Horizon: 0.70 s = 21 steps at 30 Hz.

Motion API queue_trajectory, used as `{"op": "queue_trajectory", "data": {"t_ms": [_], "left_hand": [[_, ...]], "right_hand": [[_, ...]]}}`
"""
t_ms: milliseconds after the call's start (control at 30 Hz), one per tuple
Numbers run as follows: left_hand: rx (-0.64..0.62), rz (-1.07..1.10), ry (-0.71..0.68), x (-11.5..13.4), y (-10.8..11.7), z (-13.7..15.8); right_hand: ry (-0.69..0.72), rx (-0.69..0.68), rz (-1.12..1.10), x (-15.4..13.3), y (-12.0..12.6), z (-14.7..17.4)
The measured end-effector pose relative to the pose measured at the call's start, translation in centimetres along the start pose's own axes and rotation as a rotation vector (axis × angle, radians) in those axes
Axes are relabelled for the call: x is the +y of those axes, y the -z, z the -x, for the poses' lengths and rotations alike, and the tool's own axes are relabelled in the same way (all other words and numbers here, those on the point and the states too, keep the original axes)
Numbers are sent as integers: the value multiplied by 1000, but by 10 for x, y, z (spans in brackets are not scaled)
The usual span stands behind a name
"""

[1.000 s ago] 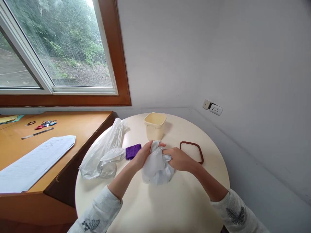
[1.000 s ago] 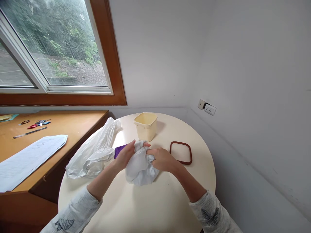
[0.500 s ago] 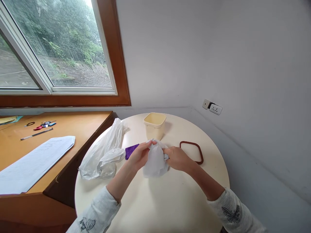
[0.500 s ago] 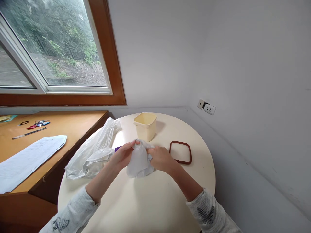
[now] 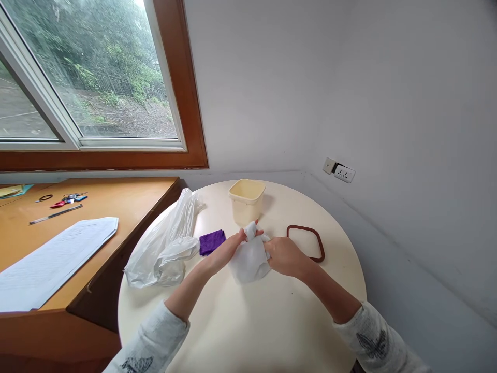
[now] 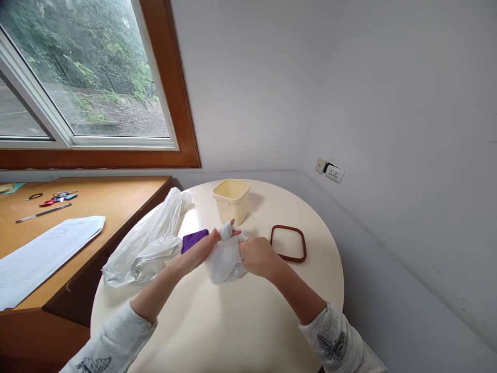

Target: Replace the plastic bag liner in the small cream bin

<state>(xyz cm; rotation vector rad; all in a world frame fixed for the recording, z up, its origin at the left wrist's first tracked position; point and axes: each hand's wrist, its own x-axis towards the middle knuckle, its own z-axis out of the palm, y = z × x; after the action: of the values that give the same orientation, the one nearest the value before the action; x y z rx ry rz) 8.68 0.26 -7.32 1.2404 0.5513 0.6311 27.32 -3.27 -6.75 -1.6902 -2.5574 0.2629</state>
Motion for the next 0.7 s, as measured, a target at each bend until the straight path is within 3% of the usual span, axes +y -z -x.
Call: {"op": "queue_trajectory", "data": {"t_ms": [133,233,333,500,600,700], "left_hand": [[102,-489,-104,4,1,8],[89,-713,-136,6,1,12],[84,-759,-120,4,1,14],[105,-741,-179,0,-5,15],[78,-862,-231,0,-12,13],[84,-1007,-267,0,-18,10]], "right_hand": [[34,21,-193,7,0,3],[52,23,-499,13,4,3],[77,65,-898,19,7,0],[-179,107,-1416,29,-1,-10],[-255,126,-1567,31,-5,-14],[-236,151,-1571,26,-2,-15]]}}
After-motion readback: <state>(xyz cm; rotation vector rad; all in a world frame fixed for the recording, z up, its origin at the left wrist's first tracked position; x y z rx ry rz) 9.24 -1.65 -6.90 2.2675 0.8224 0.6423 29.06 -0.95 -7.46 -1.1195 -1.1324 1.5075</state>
